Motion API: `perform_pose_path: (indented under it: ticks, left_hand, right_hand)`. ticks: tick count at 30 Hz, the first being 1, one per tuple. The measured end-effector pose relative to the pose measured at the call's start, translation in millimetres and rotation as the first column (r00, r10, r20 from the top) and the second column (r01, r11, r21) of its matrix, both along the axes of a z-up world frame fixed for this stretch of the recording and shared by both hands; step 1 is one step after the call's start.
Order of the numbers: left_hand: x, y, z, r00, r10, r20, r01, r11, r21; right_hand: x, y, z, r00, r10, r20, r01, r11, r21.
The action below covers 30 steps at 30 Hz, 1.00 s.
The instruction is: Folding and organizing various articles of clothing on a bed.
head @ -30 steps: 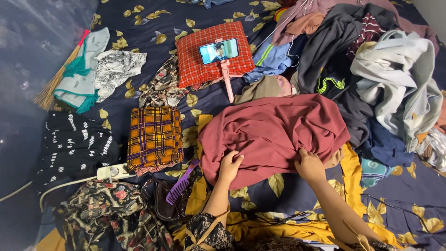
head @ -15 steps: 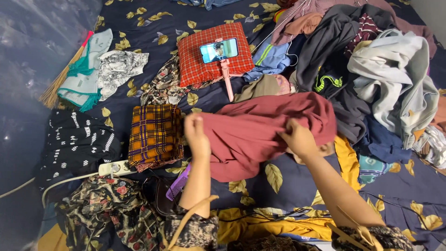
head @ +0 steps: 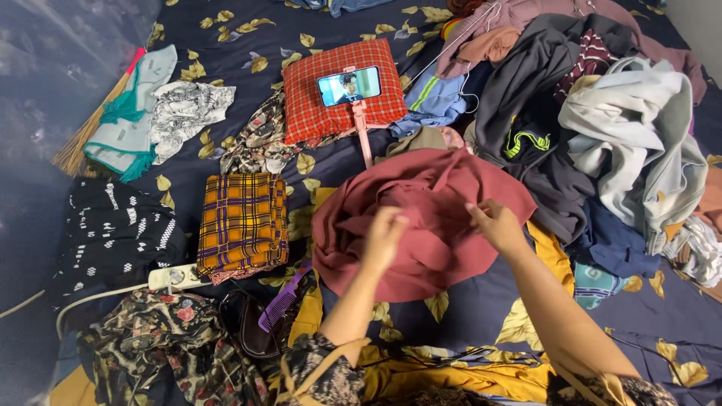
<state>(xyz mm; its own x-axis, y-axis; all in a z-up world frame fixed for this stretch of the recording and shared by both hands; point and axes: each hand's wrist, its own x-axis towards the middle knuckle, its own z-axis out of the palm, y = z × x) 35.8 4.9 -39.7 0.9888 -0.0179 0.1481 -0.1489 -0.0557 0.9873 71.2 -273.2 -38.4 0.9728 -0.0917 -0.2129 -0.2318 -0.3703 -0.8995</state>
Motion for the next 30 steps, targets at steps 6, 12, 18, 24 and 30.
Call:
perform_pose_path:
  ticks: [6, 12, 18, 24, 30]
  left_hand:
    - [-8.9, -39.2, 55.3, 0.836, -0.532, 0.133, 0.471, 0.822, 0.32]
    - [32.2, 50.0, 50.8, 0.955, -0.174, 0.239, 0.02, 0.844, 0.536]
    - [82.6, 151.3, 34.2, 0.985, 0.097, 0.146, -0.175, 0.575, 0.799]
    - [123.9, 187.7, 32.9, 0.975, 0.21, 0.074, -0.168, 0.478, 0.862]
    - [146.6, 204.5, 2.3, 0.975, 0.223, 0.02, -0.14, 0.535, 0.833]
  right_hand:
    - [16.2, 36.4, 13.9, 0.987, 0.158, -0.016, -0.158, 0.987, -0.016]
    - [38.9, 60.7, 22.6, 0.87, 0.398, 0.292, -0.147, 0.774, -0.616]
    - [103.4, 120.4, 28.7, 0.725, 0.617, 0.305, -0.096, 0.529, -0.843]
    - [199.3, 195.2, 21.6, 0.675, 0.653, 0.342, -0.078, 0.525, -0.848]
    - [298.6, 262.7, 2.1, 0.655, 0.656, 0.375, -0.056, 0.537, -0.841]
